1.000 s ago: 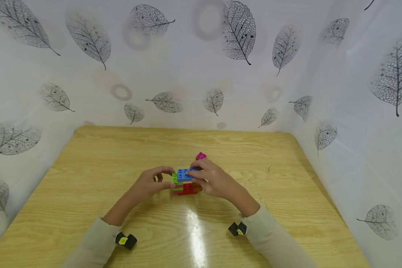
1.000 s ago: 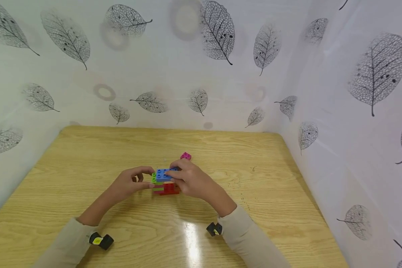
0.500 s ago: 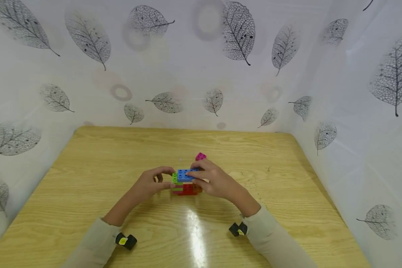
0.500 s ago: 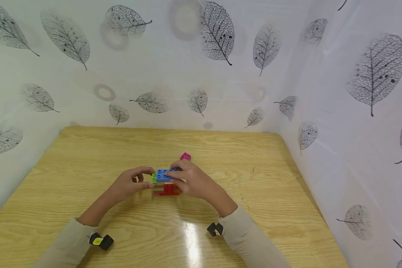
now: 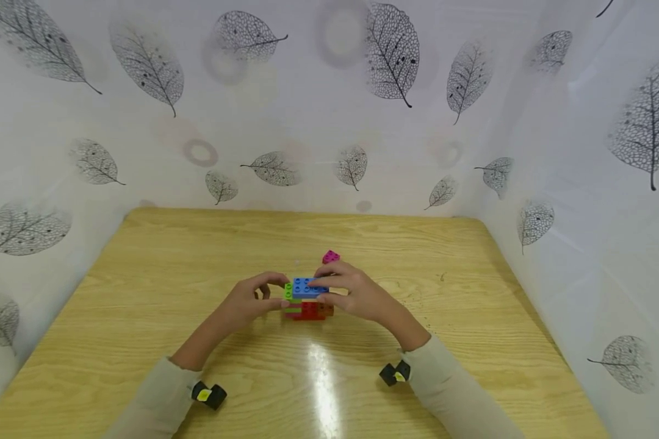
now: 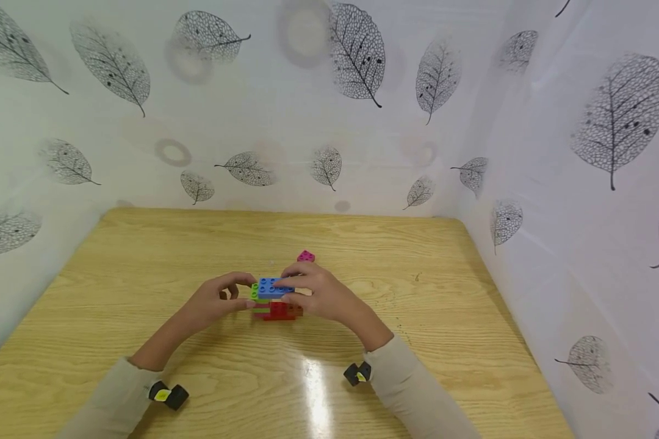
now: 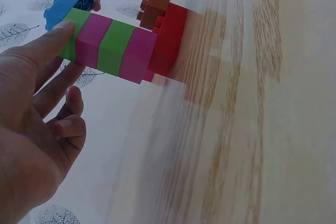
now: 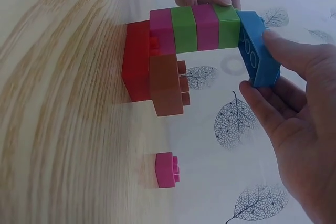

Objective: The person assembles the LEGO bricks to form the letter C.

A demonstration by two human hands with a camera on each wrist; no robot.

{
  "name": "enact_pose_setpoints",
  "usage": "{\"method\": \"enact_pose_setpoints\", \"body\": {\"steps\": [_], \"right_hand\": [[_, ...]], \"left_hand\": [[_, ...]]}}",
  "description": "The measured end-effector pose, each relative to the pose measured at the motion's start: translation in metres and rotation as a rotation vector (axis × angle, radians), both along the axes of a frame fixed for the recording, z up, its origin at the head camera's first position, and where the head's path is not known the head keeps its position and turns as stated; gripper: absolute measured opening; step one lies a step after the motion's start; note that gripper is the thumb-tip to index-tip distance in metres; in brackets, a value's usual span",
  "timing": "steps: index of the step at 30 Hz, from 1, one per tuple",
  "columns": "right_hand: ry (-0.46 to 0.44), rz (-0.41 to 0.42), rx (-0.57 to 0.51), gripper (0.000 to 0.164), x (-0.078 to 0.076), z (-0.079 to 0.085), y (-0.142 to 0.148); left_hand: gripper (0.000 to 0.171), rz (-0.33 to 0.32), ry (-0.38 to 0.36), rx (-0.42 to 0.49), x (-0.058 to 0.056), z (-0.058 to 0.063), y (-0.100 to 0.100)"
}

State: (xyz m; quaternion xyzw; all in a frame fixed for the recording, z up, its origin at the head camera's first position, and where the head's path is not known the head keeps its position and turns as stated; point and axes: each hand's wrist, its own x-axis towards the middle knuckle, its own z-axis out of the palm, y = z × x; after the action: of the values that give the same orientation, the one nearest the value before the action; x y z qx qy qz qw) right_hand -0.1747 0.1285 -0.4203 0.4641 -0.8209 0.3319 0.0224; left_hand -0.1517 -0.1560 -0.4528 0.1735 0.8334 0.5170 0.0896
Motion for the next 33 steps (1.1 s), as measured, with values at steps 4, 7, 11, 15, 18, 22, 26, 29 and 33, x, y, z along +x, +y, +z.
{"method": "enact_pose_setpoints", "body": {"steps": [4, 7, 11, 15, 18, 22, 26, 29, 33], "right_hand": [[-0.057, -0.010, -0.029, 0.033, 0.001, 0.000, 0.002], [-0.092, -0.022, -0.039, 0.033, 0.001, 0.001, 0.003], [-0.117, -0.037, -0.031, 0.035, 0.000, 0.001, 0.003], [-0.140, -0.063, -0.018, 0.039, -0.001, 0.001, 0.004], [-0.157, -0.068, -0.025, 0.040, -0.002, 0.001, 0.005], [-0.216, -0.083, -0.065, 0.038, -0.005, 0.000, 0.010], [-0.303, -0.140, -0.110, 0.034, -0.012, -0.003, 0.015], [-0.372, -0.185, -0.137, 0.034, -0.021, -0.008, 0.018], [-0.388, -0.248, -0.121, 0.039, -0.039, -0.021, 0.024]], "left_hand": [[0.039, -0.005, 0.008, -0.009, 0.001, 0.001, 0.001], [0.040, -0.002, 0.024, -0.027, 0.002, 0.001, 0.001], [0.044, 0.004, 0.086, -0.022, 0.003, 0.001, 0.003], [0.044, 0.010, 0.161, 0.012, 0.005, 0.003, 0.005], [0.040, 0.014, 0.197, 0.025, 0.007, 0.005, 0.006], [0.035, 0.000, 0.241, 0.042, 0.009, 0.006, 0.009], [0.033, -0.017, 0.273, 0.052, 0.010, 0.007, 0.012], [0.033, -0.025, 0.278, 0.051, 0.011, 0.007, 0.013], [0.033, -0.032, 0.276, 0.047, 0.013, 0.007, 0.014]]}}
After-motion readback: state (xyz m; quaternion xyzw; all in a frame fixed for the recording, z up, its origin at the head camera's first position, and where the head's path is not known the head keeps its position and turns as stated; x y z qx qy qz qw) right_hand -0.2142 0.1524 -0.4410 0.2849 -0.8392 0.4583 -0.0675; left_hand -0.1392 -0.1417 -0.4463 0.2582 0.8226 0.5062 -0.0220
